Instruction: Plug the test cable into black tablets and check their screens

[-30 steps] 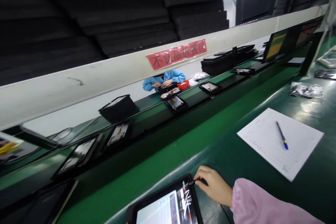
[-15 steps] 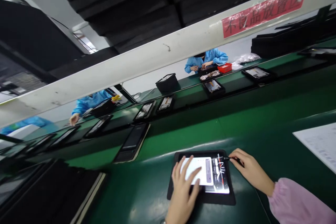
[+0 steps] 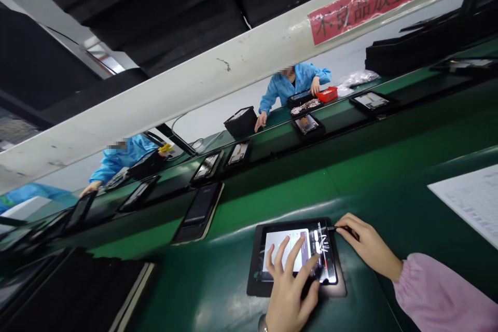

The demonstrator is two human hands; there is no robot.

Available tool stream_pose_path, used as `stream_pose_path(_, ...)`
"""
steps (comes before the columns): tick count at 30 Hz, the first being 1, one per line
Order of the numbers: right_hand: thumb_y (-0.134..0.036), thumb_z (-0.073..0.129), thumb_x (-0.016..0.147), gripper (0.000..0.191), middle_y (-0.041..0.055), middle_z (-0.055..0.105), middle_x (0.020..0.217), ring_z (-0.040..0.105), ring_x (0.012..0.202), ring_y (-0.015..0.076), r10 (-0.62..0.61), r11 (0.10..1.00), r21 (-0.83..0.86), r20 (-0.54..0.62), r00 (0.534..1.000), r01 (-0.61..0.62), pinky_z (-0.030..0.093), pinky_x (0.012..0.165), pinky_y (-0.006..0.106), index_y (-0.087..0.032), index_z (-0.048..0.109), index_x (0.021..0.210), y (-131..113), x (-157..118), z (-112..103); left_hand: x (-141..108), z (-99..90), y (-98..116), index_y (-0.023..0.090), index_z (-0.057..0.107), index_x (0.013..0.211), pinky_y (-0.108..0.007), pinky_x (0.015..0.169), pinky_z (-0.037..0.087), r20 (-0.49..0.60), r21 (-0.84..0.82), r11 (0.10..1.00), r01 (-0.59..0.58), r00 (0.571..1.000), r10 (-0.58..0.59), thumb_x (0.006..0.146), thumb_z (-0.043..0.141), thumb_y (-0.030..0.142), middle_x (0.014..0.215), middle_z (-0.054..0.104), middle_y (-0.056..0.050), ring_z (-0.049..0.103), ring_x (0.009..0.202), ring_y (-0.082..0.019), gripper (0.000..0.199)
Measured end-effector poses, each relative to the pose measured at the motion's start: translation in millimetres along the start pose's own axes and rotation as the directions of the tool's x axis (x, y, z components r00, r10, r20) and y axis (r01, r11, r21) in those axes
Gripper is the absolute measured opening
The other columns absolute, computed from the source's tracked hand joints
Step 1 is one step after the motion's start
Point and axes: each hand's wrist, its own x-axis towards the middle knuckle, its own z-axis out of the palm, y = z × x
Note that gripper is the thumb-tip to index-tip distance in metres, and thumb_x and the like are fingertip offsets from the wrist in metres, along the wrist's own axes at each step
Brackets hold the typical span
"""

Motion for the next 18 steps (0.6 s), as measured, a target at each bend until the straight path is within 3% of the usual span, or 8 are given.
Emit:
stream_pose_path(8,-0.035,0.047,0.103,0.020,0.0033,0.063,0.098,0.063,0.093,0.0241,0.007,1.000,-0.018,-0.011,1.000,-0.007,0.048,0.082,0.036,-0.025,0.063,0.097,0.0,-0.7,0.1,5.5,-0.7,2.1,0.033,0.068,0.122,-0.048,0.121,0.001,-0.032,-0.024,0.999,-0.049,0.998,0.048,0.093,0.055,0.026,0.149,0.053,-0.002,0.028,0.145,-0.028,0.033)
stream_pose_path(14,-0.032,0.046,0.100,0.019,0.0040,0.063,0.095,0.064,0.088,0.0248,0.035,0.996,-0.085,0.014,0.999,-0.034,0.049,0.078,0.037,-0.025,0.061,0.092,2.4,0.6,-0.2,5.6,-2.7,-3.8,0.032,0.060,0.133,-0.043,0.121,0.003,-0.027,0.016,0.994,0.108,0.994,-0.108,0.096,0.052,0.026,0.148,0.055,-0.002,0.032,0.144,-0.023,0.038)
stream_pose_path(18,-0.033,0.045,0.099,0.019,0.0046,0.064,0.096,0.064,0.088,0.0249,0.034,0.995,-0.093,0.019,0.999,-0.033,0.051,0.077,0.037,-0.025,0.062,0.093,0.9,1.0,-0.1,-4.8,2.0,-15.6,0.031,0.055,0.138,-0.047,0.119,0.005,0.011,0.123,0.958,0.257,0.965,-0.261,0.100,0.046,0.025,0.153,0.050,-0.003,0.031,0.146,-0.023,0.040)
